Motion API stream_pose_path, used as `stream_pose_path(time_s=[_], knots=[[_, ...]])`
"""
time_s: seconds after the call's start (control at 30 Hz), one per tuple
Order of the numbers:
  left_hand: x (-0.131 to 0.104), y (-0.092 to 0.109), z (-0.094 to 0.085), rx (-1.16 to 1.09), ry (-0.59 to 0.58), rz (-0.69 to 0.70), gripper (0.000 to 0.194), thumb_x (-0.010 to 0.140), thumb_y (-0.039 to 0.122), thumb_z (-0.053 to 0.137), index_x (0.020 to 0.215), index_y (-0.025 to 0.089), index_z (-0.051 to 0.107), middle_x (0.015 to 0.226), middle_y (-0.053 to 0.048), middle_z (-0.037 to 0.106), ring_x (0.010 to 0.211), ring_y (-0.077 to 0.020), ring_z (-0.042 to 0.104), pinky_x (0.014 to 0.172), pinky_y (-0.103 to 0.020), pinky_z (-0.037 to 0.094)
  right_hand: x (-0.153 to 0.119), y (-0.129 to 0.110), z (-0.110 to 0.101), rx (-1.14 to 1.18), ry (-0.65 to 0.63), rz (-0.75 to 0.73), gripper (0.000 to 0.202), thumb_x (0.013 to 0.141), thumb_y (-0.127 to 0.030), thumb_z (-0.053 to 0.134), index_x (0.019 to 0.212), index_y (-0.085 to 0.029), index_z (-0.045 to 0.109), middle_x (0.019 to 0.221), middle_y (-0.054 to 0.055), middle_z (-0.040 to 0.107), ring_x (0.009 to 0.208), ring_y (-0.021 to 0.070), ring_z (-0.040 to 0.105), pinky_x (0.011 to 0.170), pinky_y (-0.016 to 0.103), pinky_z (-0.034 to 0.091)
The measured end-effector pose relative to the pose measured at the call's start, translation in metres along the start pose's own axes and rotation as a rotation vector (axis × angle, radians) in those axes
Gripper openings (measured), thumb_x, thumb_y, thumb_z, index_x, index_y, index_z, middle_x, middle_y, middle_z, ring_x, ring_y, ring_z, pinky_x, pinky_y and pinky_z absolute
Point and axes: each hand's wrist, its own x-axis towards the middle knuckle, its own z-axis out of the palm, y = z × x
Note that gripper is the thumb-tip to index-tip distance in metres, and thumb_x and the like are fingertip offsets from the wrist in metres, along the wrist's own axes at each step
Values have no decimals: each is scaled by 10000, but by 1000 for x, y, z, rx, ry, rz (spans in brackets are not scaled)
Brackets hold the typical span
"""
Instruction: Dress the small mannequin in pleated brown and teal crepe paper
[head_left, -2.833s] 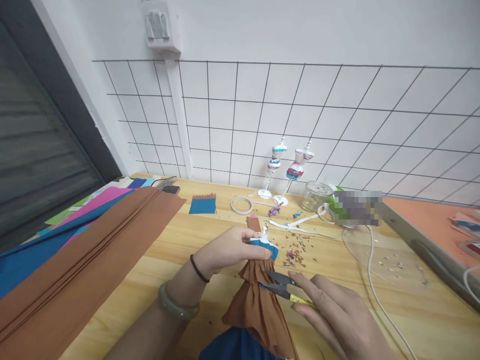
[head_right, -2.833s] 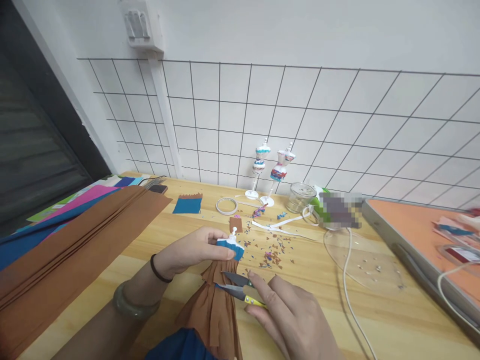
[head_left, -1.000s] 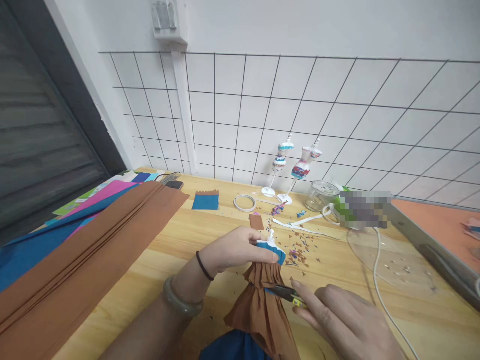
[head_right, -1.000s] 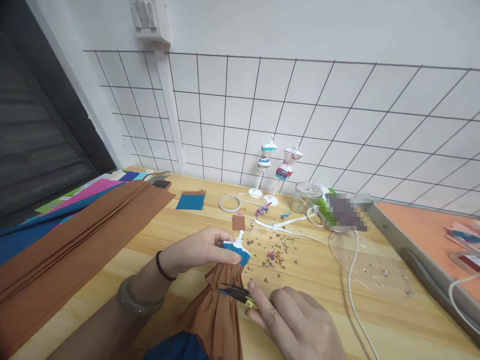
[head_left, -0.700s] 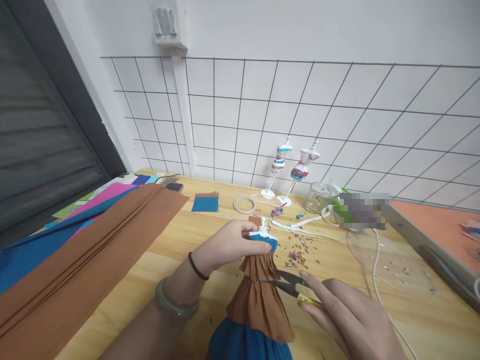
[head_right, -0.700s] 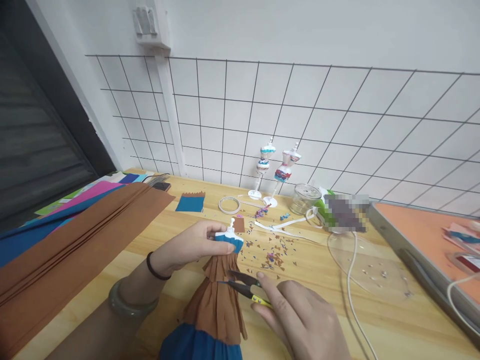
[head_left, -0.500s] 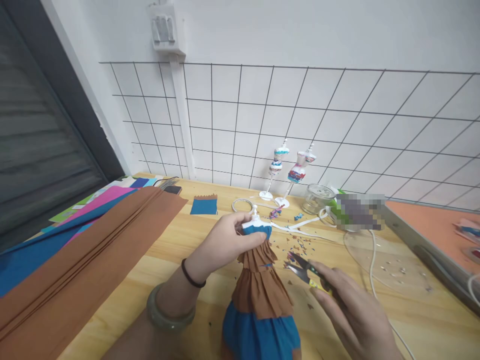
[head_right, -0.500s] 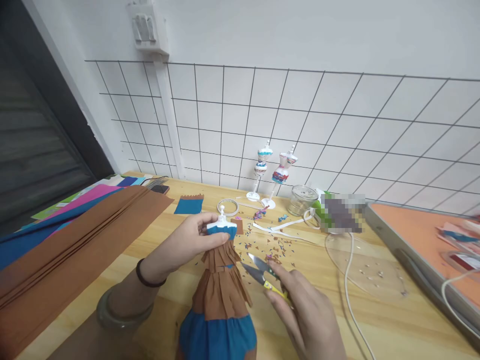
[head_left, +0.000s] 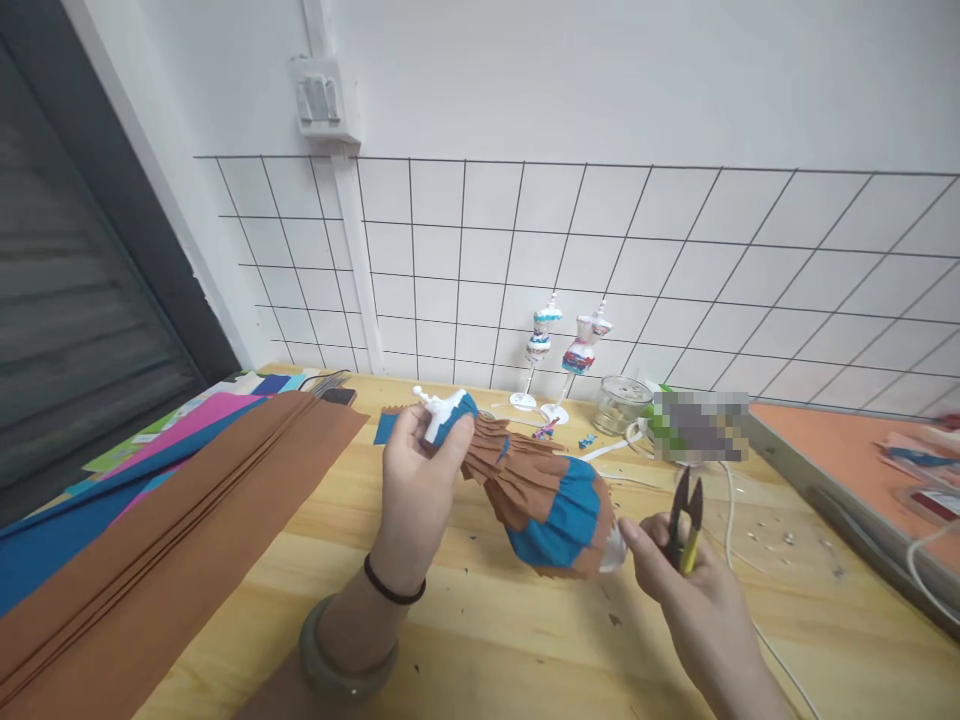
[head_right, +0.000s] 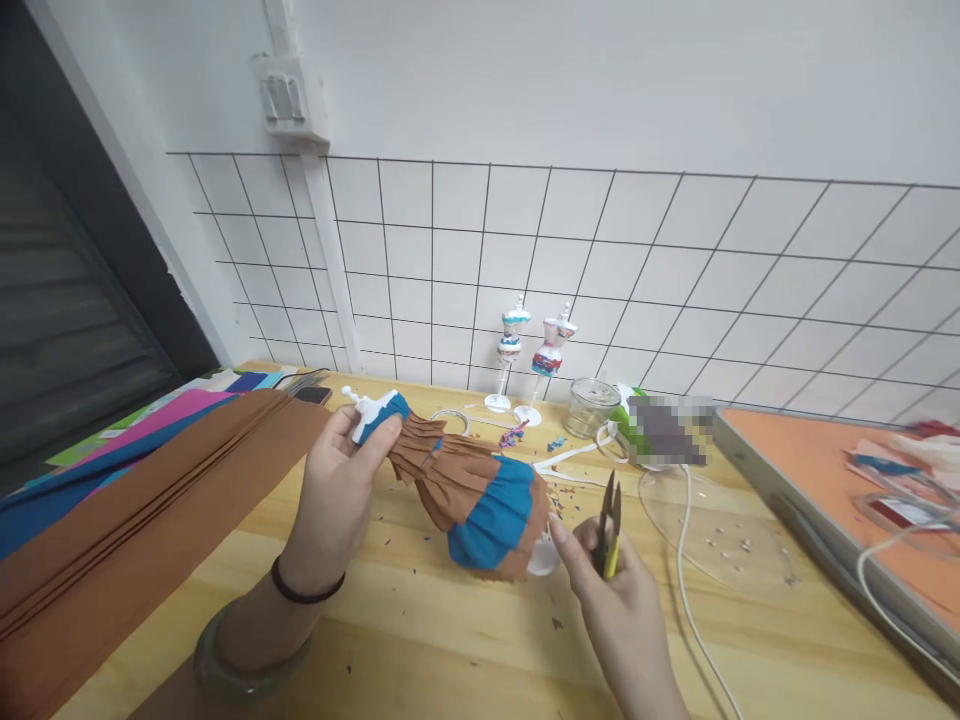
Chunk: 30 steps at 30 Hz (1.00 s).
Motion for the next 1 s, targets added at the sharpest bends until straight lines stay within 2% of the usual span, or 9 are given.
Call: stream_pose_path(time_s=[0.1,0.2,0.27,0.47,0.57,0.67,0.8,1.0], knots=[[6,-8,-3,-71,77,-37,212,723,281,693,832,172,547,830,7,599,797,-125,562,758,-260,441,10,9,2,83,-66,102,551,646,-693,621,635,-231,321,495,-94,275,437,71,261,411,210,213],[10,-11,-5,-116,116,-69,244,711,287,701,881,166,574,876,-12,626,839,-140,584,790,-275,433,15,21,3,169,-211,228,539,691,-711,563,612,-232,328,451,-113,212,408,55,180,403,213,139],[11,-12,-5,-138,124,-83,257,702,290,707,888,162,585,891,-20,637,857,-147,592,791,-275,432,16,25,2,243,-277,251,516,729,-684,551,610,-226,345,433,-121,191,405,49,142,407,215,110],[10,-10,-3,-189,81,-155,289,658,296,736,867,156,595,892,-20,650,833,-147,601,738,-260,453,17,27,-3,408,-276,140,529,725,-631,623,592,-215,323,453,-110,255,419,44,172,413,209,145],[9,-8,-3,-202,45,-202,279,686,287,719,899,164,587,921,-17,646,845,-140,601,727,-249,461,18,26,-4,400,-279,117,496,789,-621,556,602,-214,340,442,-101,271,413,54,191,421,216,165],[9,-9,-3,-192,59,-228,270,695,272,714,900,161,578,938,-20,641,846,-134,597,709,-239,462,17,24,-4,400,-284,103,469,852,-582,490,606,-213,337,430,-92,283,412,62,213,436,221,182],[9,-13,-3,-213,61,-230,271,699,275,712,902,164,572,918,-12,638,841,-130,595,703,-239,456,16,21,-2,464,-259,93,465,778,-543,628,654,-222,314,467,-113,271,412,50,196,432,205,161],[8,-10,-4,-235,-42,-333,275,709,289,712,900,165,557,932,-36,646,872,-154,603,679,-246,448,23,26,-5,467,-297,144,475,748,-585,636,664,-214,353,490,-121,233,415,35,156,425,192,127]])
